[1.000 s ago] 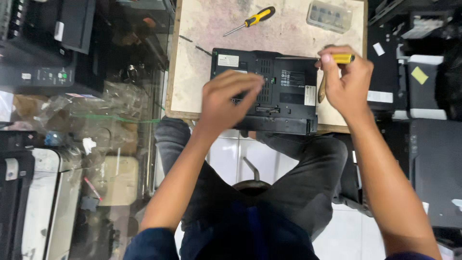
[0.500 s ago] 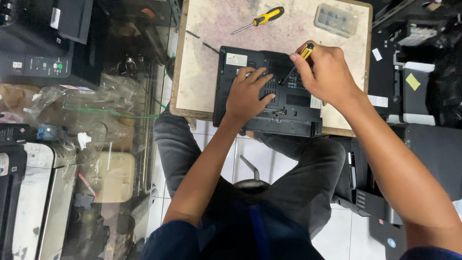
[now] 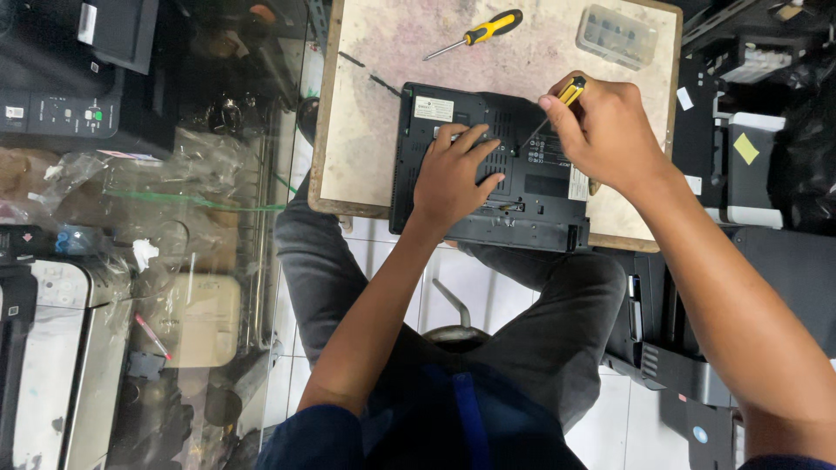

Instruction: The person uses a screwdriver to remove screws from the back cover of a black electronic device. They lift the cover to reveal the internal components, then place the cover back and reinsert the screws to secure it.

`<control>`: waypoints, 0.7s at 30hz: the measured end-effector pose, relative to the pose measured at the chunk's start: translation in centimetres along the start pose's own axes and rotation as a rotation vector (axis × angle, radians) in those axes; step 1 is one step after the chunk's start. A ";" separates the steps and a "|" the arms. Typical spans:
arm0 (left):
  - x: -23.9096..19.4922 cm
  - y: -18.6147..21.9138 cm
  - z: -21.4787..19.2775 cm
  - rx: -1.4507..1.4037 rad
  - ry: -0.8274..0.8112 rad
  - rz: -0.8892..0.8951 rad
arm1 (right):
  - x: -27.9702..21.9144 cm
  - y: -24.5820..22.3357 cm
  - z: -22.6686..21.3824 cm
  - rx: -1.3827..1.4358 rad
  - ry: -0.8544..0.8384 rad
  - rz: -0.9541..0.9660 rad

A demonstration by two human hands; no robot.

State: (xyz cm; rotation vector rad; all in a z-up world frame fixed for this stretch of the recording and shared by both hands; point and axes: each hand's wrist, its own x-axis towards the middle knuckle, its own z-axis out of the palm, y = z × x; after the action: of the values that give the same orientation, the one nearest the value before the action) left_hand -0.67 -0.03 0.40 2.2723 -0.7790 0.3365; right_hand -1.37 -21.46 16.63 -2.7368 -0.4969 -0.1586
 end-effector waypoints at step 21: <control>-0.5 -0.3 0.1 -0.185 0.071 -0.014 | -3.8 1.4 -2.3 0.191 0.209 0.005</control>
State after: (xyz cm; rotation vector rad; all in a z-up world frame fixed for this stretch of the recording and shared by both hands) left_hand -0.81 0.28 -0.06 2.0804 -0.7269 0.3236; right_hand -4.52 -24.76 17.65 -2.4997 -0.4232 -0.3716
